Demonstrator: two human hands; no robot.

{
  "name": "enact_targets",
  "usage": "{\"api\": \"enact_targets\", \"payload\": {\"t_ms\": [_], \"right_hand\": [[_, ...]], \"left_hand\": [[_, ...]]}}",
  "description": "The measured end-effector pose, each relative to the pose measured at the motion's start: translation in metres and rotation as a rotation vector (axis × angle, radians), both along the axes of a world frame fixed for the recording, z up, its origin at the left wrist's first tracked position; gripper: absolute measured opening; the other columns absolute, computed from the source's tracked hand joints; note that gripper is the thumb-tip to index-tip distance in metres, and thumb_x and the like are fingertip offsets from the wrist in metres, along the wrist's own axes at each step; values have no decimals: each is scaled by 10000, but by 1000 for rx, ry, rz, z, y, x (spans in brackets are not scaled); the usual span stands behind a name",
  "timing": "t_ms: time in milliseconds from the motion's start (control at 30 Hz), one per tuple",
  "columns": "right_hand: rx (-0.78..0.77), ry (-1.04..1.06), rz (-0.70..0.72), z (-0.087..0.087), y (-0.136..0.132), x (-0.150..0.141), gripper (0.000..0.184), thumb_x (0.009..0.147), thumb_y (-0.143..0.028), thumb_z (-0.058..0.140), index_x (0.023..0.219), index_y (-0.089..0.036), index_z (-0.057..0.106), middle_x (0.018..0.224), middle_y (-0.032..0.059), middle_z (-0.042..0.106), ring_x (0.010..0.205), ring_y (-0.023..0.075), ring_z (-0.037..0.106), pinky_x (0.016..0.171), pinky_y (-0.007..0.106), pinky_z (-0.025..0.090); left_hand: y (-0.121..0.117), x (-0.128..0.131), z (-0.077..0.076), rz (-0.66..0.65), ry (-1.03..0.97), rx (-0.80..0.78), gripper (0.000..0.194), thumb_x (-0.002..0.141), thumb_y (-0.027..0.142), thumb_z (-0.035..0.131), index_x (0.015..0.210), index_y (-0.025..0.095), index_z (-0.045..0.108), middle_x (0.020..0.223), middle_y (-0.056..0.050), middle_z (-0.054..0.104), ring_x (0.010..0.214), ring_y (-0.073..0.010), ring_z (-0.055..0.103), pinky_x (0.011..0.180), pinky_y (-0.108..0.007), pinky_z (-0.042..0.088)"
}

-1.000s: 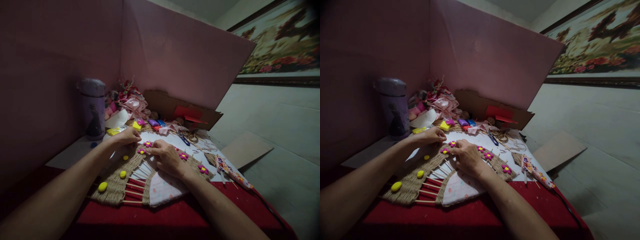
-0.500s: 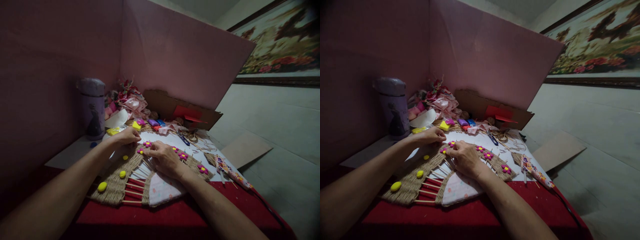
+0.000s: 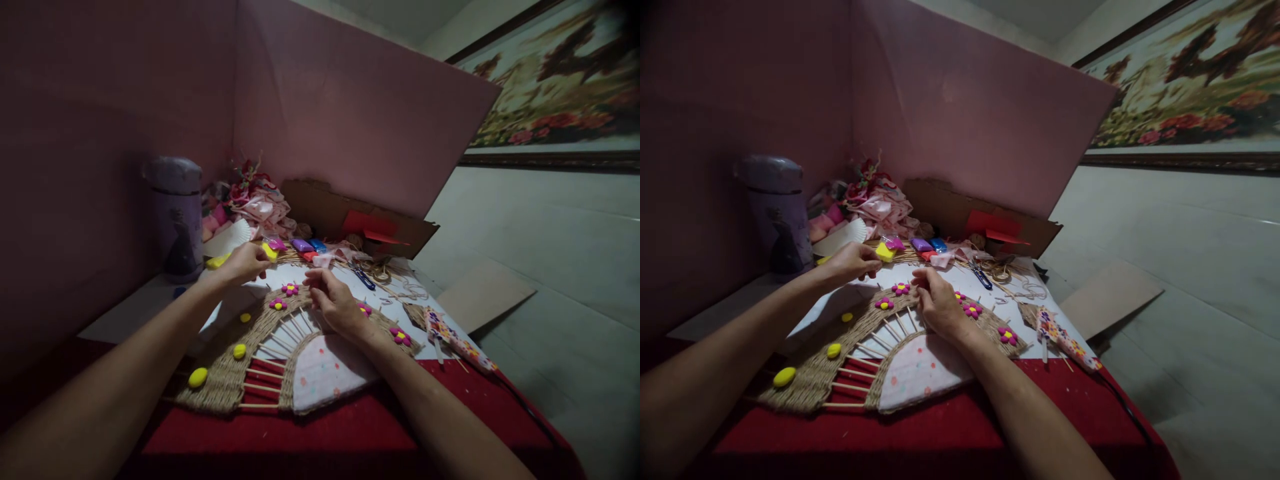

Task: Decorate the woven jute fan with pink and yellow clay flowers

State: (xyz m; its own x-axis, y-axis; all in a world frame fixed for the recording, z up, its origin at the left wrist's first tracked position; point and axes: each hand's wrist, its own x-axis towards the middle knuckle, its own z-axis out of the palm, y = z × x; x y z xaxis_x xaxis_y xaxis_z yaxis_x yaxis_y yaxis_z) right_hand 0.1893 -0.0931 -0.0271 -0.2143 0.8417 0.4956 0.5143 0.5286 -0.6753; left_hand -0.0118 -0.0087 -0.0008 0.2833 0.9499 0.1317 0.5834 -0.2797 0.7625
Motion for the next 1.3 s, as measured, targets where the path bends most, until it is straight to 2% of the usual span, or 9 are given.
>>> {"api": "enact_targets", "payload": {"t_ms": [67,133,233,333,500,600,767,933,1300], "right_hand": [[-52,138,33,0,1,0,193,773,-136,476,956,-196,483,859,22,596,652,117,568,582,239,475],[-40,193,34,2,0,0,146,760,-202,552,893,-197,491,800,13,594,634,122,573,560,234,478],[45,112,-23,4,-3,-1,147,748,-260,609,853,-196,530,757,17,599,665,141,582,595,245,476],[132,20,-63,5,-6,0,204,749,-233,612,926,-198,517,771,23,613,688,148,590,628,248,471],[306,-115,-56,7,-10,1,333,725,-86,540,1035,-184,469,766,12,593,668,136,577,622,234,453],[363,-174,-49,8,-10,2,323,715,-68,540,1019,-168,494,764,20,592,666,142,564,618,238,443],[373,-152,-50,11,-9,3,97,761,-121,560,838,-177,578,747,29,611,676,148,563,637,245,437],[404,-107,-32,11,-10,2,87,766,-123,571,819,-184,603,751,29,631,692,151,573,648,249,438],[380,-73,-4,13,-13,0,173,760,-77,550,859,-187,640,773,26,654,723,151,585,680,258,439]], "left_hand": [[-5,4,7,-49,-69,52,191,676,304,603,602,129,594,513,-14,588,425,-81,450,413,-201,318],[-15,10,15,-188,-123,22,249,683,364,609,602,130,584,526,-17,592,435,-80,449,416,-200,322],[-32,23,21,-412,-178,-62,232,675,360,630,659,129,606,548,-6,595,471,-81,476,460,-197,363],[-43,32,20,-535,-158,-83,295,712,410,600,680,118,621,570,-7,585,498,-81,478,472,-194,362],[-44,33,14,-502,-106,-124,342,671,447,634,717,108,635,568,5,562,497,-95,489,452,-199,337],[-43,33,13,-514,-123,-127,342,686,448,619,708,108,648,570,3,571,497,-94,483,451,-199,324],[-45,33,19,-496,-184,-135,303,690,412,627,672,110,639,576,-8,596,489,-85,466,444,-194,318],[-49,32,21,-501,-223,-203,354,686,461,620,633,111,632,538,-8,582,452,-82,449,419,-197,309],[-51,35,20,-411,-301,-258,188,662,303,628,646,116,628,512,4,583,423,-75,446,414,-195,313]]}}
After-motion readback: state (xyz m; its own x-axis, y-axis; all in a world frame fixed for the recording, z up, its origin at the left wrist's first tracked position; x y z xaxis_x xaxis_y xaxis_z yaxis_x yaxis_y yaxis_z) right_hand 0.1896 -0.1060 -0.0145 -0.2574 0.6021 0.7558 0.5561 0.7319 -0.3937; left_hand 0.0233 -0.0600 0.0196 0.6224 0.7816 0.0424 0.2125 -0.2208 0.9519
